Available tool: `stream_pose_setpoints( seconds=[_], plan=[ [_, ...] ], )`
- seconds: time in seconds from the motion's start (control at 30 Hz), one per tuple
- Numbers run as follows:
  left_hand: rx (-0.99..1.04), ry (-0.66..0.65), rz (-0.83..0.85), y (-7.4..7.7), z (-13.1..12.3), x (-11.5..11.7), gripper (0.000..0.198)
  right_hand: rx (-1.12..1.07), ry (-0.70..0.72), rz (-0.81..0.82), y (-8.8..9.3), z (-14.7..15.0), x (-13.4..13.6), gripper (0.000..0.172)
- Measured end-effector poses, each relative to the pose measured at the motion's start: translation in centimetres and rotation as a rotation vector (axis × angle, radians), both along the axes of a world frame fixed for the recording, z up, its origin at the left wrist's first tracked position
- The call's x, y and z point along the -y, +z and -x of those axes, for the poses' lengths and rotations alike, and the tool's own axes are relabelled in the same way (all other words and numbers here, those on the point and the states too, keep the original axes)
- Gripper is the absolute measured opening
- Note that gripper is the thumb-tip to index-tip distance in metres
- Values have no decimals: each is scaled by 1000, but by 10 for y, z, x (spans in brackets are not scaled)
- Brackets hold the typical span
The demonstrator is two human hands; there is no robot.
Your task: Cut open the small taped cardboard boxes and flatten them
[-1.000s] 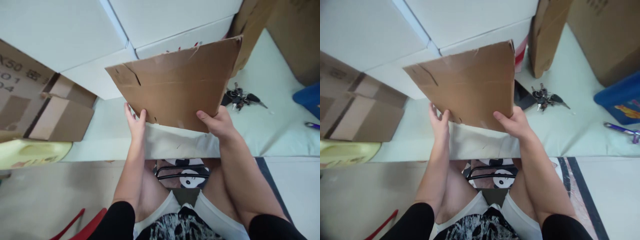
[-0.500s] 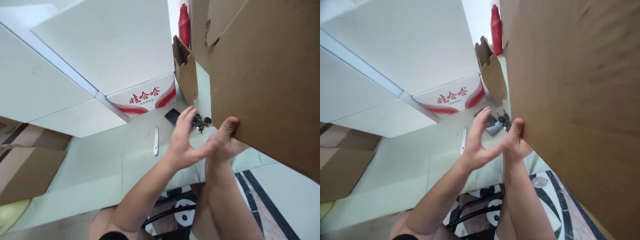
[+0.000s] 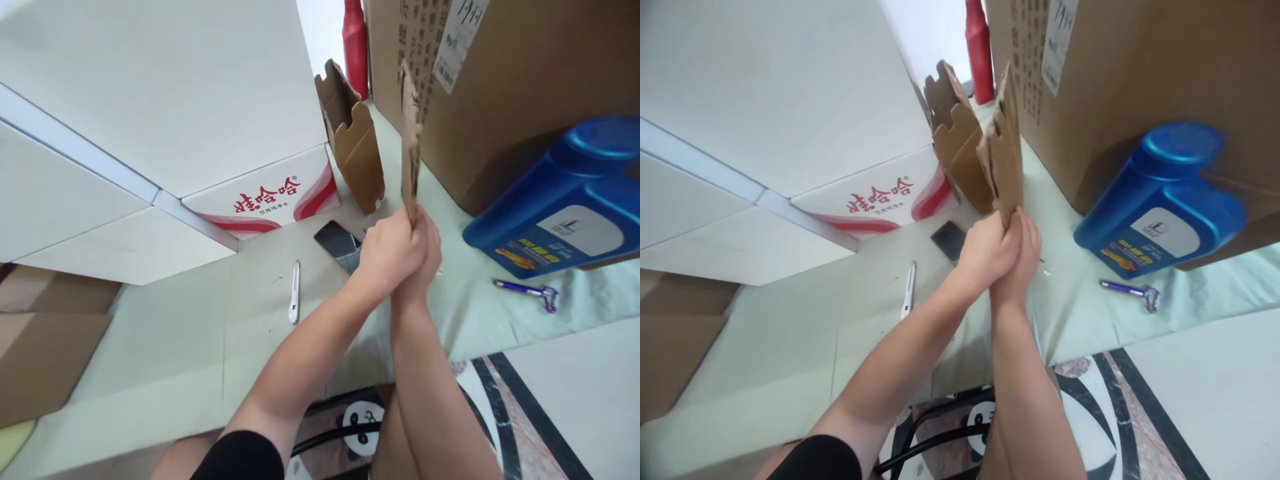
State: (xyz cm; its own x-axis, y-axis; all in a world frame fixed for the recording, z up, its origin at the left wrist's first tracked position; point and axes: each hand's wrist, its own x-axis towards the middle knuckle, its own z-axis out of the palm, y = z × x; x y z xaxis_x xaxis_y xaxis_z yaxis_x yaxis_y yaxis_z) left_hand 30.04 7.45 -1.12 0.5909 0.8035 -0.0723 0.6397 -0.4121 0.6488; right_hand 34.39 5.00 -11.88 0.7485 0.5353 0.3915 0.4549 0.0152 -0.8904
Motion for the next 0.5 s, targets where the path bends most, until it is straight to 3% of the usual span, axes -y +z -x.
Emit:
stream_pose_setpoints(
  seconds=[0.23, 0.33, 0.5],
  plan=[
    [248, 158, -7, -20, -35, -41, 24, -175, -117, -104, 14, 7, 2, 51],
    [231, 259, 0, -23, -56, -53, 26, -232, -149, -121, 19, 6, 2, 52],
    [203, 347, 258, -34, -74, -77, 31, -401, -39, -184, 25, 9, -1, 44]
  ],
)
